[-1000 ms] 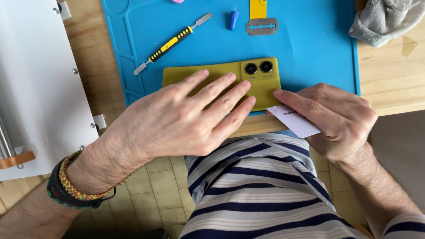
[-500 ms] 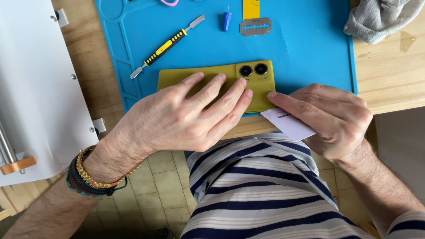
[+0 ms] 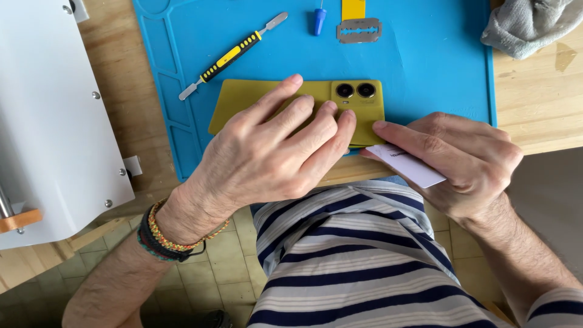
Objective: Disassemble a smartphone by prying off the back cover using a plastic card and a pry tool
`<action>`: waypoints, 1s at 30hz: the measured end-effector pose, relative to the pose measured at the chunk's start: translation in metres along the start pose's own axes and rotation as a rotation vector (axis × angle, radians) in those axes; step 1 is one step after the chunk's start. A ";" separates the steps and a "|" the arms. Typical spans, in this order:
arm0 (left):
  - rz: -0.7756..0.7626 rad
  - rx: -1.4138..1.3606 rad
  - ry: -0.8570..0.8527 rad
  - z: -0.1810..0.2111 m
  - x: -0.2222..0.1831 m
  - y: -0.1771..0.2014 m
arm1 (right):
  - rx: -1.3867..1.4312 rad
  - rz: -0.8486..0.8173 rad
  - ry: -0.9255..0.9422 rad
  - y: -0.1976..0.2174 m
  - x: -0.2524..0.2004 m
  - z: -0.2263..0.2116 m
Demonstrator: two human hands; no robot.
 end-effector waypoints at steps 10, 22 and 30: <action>0.110 -0.074 0.135 0.008 -0.002 -0.002 | -0.027 -0.042 -0.150 0.017 -0.027 0.018; 0.121 -0.169 0.252 0.006 0.003 0.001 | -0.297 -0.076 0.226 0.033 -0.016 -0.003; 0.119 -0.190 0.262 0.005 0.003 0.002 | -0.308 -0.091 0.242 0.030 0.000 -0.009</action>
Point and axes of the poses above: each hand's wrist, its own x-axis towards the middle knuckle, its own y-axis out of the back of the hand, z = x × y, the point moved 3 cm from there along x, towards the middle knuckle, and after that the axes turned 5 degrees about -z, right-handed, at the moved point
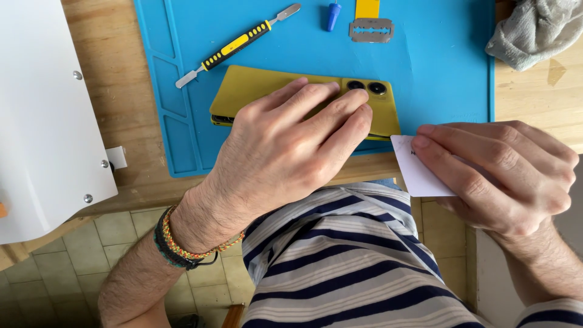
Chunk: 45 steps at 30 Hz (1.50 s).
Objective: Disassemble a smartphone by prying off the back cover using a plastic card and a pry tool
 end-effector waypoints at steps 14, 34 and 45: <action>-0.179 -0.176 0.109 -0.001 0.000 0.015 | 0.090 0.042 0.006 -0.002 -0.001 0.000; -0.202 -0.201 0.130 -0.007 0.006 0.013 | 0.081 0.070 0.008 -0.008 0.007 0.009; -0.264 -0.299 0.230 -0.011 0.018 0.012 | 0.077 -0.194 -0.165 0.006 0.029 0.012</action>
Point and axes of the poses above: each hand's wrist, its own x-axis towards the middle knuckle, its own y-axis out of the back of the hand, z = x × y, the point moved 3 cm from there along x, towards the middle knuckle, and after that the axes turned 5 degrees about -z, right-handed, at the moved point
